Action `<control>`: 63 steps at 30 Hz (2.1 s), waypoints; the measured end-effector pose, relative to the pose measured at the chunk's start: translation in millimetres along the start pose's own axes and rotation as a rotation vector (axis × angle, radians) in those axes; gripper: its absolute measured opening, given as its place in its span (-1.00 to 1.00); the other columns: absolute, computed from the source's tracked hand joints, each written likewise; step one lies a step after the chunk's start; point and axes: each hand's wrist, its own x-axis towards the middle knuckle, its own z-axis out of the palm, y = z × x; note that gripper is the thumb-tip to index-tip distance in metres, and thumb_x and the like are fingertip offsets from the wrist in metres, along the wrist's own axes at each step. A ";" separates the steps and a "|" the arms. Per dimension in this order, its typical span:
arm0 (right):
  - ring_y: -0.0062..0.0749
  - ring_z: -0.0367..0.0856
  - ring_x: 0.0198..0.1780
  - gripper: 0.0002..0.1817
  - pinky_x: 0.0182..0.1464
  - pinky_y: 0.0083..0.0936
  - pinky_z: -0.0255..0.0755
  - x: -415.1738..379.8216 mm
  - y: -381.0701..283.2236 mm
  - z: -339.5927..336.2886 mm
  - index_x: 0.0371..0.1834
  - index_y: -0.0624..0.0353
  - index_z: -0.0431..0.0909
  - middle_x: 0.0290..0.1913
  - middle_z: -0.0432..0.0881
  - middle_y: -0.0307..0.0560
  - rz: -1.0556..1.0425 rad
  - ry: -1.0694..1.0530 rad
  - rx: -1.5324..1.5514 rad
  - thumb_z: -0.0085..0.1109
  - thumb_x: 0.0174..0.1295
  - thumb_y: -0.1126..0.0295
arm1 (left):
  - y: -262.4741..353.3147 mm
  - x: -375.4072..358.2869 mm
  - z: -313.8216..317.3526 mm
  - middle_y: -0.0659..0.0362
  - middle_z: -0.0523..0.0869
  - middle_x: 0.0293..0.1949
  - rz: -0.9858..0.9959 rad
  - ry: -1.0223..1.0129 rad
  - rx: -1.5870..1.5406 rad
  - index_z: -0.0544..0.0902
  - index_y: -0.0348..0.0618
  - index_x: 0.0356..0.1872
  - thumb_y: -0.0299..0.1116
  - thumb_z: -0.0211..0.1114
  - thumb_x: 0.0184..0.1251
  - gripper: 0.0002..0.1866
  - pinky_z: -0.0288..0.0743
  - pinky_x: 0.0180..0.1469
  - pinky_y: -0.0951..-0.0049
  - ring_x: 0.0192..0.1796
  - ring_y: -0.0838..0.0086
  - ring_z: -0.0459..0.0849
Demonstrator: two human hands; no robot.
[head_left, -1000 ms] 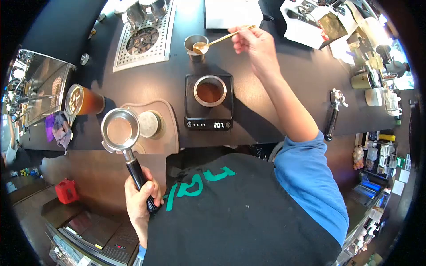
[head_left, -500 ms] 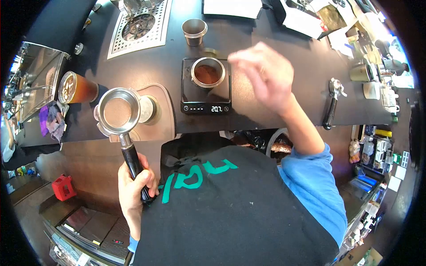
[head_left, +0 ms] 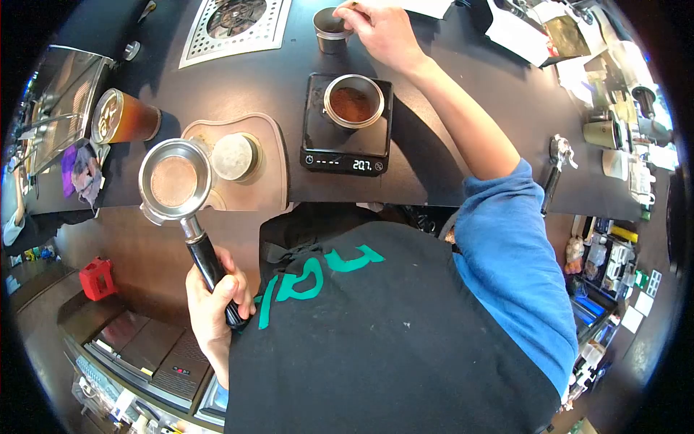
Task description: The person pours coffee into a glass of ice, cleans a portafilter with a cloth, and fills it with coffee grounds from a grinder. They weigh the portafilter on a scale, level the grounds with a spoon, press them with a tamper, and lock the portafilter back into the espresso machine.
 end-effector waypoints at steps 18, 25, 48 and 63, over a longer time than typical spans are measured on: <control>-0.64 0.40 -0.62 -0.75 -0.57 -0.68 0.27 -0.6 12.8 -23.1 -0.39 0.32 0.60 -0.60 0.52 -0.23 0.584 0.275 0.628 -0.02 0.28 0.39 | 4.9 6.4 6.8 0.22 0.42 -0.69 -0.058 0.001 -0.017 0.36 -0.25 -0.27 -0.33 0.35 0.04 -0.64 0.35 -0.69 0.59 -0.77 0.59 0.38; -0.65 0.39 -0.62 -0.79 -0.57 -0.70 0.25 -12.9 -1.5 -44.9 -0.34 0.31 0.58 -0.58 0.52 -0.24 0.584 0.323 0.758 0.02 0.29 0.39 | 5.3 8.0 4.8 0.22 0.41 -0.70 -0.068 -0.028 -0.013 0.36 -0.26 -0.27 -0.33 0.35 0.05 -0.64 0.34 -0.69 0.59 -0.77 0.59 0.38; -0.66 0.49 -0.49 -0.80 -0.44 -0.70 0.37 -24.2 -45.9 -41.6 -0.23 0.39 0.56 -0.51 0.59 -0.17 0.084 0.282 0.097 0.03 0.30 0.43 | 16.0 18.9 7.5 0.21 0.43 -0.70 -0.080 -0.067 0.020 0.36 -0.25 -0.28 -0.26 0.40 0.06 -0.60 0.33 -0.67 0.58 -0.76 0.56 0.40; -0.12 0.29 0.30 0.07 0.40 0.00 -0.06 -113.6 -45.4 -15.3 0.23 0.25 0.28 0.21 0.40 0.01 0.059 -0.101 -0.075 0.42 -0.30 -0.25 | 37.1 81.3 40.8 0.02 0.64 -0.40 0.860 0.003 1.153 0.51 -0.21 -0.04 -0.40 0.36 0.14 -0.64 0.48 -0.32 0.37 -0.42 0.20 0.65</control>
